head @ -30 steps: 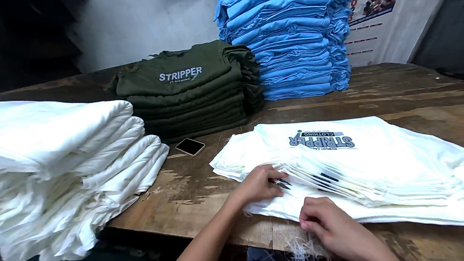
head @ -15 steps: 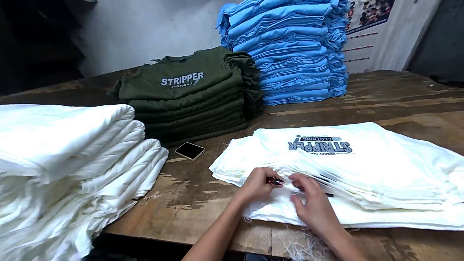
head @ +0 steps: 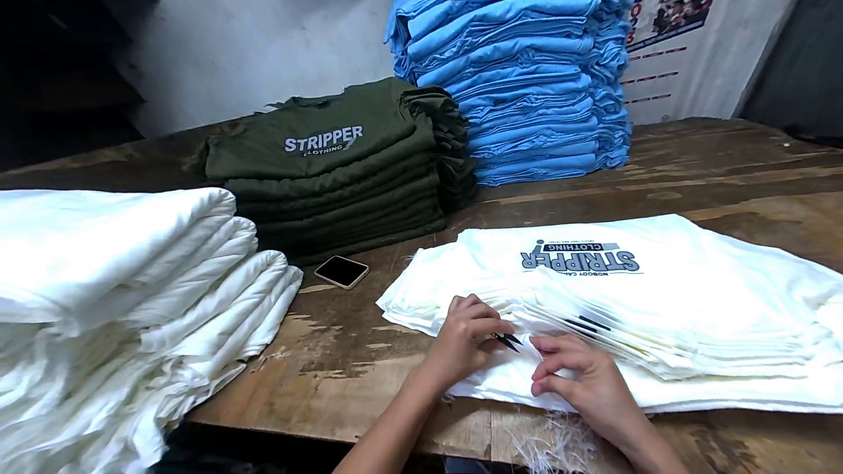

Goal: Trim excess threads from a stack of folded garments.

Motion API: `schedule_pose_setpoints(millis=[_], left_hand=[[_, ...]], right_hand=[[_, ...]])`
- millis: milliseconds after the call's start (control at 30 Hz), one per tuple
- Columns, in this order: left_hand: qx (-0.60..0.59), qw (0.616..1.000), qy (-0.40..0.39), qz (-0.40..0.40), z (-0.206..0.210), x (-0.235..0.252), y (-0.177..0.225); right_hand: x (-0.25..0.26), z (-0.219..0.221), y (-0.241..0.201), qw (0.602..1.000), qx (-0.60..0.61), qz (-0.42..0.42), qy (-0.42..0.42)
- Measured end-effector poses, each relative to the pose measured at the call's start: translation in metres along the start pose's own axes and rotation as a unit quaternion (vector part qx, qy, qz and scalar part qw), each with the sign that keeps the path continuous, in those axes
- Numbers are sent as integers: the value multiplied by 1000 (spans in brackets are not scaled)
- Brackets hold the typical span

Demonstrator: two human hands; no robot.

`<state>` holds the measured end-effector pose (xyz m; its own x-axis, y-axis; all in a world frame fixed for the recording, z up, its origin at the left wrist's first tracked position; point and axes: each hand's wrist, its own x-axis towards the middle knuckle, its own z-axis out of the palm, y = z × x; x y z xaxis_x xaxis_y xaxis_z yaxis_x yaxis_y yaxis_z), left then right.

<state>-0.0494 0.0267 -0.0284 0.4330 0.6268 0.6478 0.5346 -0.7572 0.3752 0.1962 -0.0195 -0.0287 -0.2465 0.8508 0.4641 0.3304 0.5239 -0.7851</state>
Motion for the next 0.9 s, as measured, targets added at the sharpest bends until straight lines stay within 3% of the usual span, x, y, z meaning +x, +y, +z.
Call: schedule_pose_setpoints(millis=[200, 467, 900], left_hand=[[95, 988, 55, 108, 15, 1, 1], [1, 1000, 25, -9, 0, -2, -7], [-21, 999, -25, 3, -3, -1, -7]], right_hand=[[1, -11, 1, 997, 58, 4, -48], [-1, -20, 4, 993, 56, -9, -106], [0, -20, 4, 993, 50, -15, -110]])
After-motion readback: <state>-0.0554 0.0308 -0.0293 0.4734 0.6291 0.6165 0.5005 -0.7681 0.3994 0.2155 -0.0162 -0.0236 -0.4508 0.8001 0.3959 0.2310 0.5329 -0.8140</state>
